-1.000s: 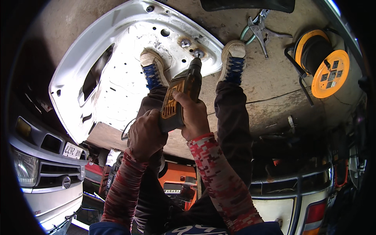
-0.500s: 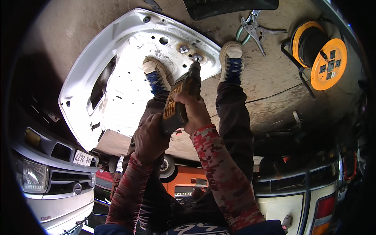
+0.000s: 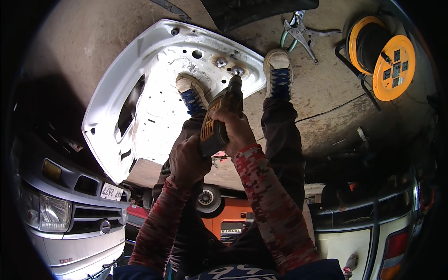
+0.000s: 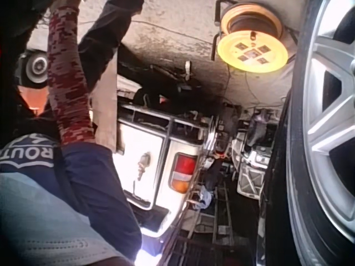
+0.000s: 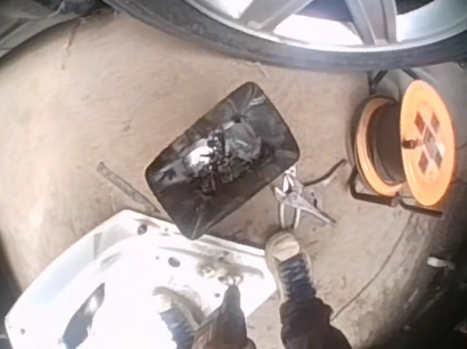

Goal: The person uses a hammer and drill bit to mark a spot on a white car part, then drills multiple holes into it using a power drill. The person sits on the floor during the task.

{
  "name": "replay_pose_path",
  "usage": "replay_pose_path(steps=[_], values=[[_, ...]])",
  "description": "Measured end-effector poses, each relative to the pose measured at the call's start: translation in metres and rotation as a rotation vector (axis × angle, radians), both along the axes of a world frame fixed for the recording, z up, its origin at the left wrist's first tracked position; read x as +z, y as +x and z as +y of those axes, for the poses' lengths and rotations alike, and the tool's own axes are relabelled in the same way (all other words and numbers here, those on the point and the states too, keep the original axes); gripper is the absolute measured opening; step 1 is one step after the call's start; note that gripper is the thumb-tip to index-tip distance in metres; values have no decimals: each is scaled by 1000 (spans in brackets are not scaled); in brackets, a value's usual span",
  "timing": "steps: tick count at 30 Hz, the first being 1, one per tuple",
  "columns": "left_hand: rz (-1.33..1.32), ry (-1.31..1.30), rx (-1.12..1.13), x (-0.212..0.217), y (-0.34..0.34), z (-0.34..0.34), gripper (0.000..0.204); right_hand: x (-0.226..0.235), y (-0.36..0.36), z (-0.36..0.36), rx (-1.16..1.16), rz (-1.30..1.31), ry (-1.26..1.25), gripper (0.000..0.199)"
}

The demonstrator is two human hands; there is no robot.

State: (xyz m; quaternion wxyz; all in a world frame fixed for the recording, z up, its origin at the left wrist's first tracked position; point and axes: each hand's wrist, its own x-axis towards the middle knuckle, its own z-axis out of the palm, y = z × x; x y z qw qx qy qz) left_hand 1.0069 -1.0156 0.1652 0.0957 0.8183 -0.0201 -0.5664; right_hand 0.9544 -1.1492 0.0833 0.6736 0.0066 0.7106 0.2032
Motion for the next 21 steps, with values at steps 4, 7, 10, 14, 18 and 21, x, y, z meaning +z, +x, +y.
replay_pose_path(steps=[4,7,10,14,18,21], values=[[10,31,-13,0,-1,-2,31,0,1,-2,6,-6,14,59],[0,28,-13,1,-2,-4,30,0,2,-3,21,15,-1,53],[-21,13,-12,2,-4,-6,28,1,2,-5,14,-23,-12,43],[-62,-8,-32,3,-6,-8,23,3,0,-6,95,-101,-36,38],[-72,-37,-16,3,-7,-8,24,3,-1,-7,90,-78,-31,38],[-82,-45,-19,3,-8,-9,24,4,0,-9,84,-76,-29,37]])
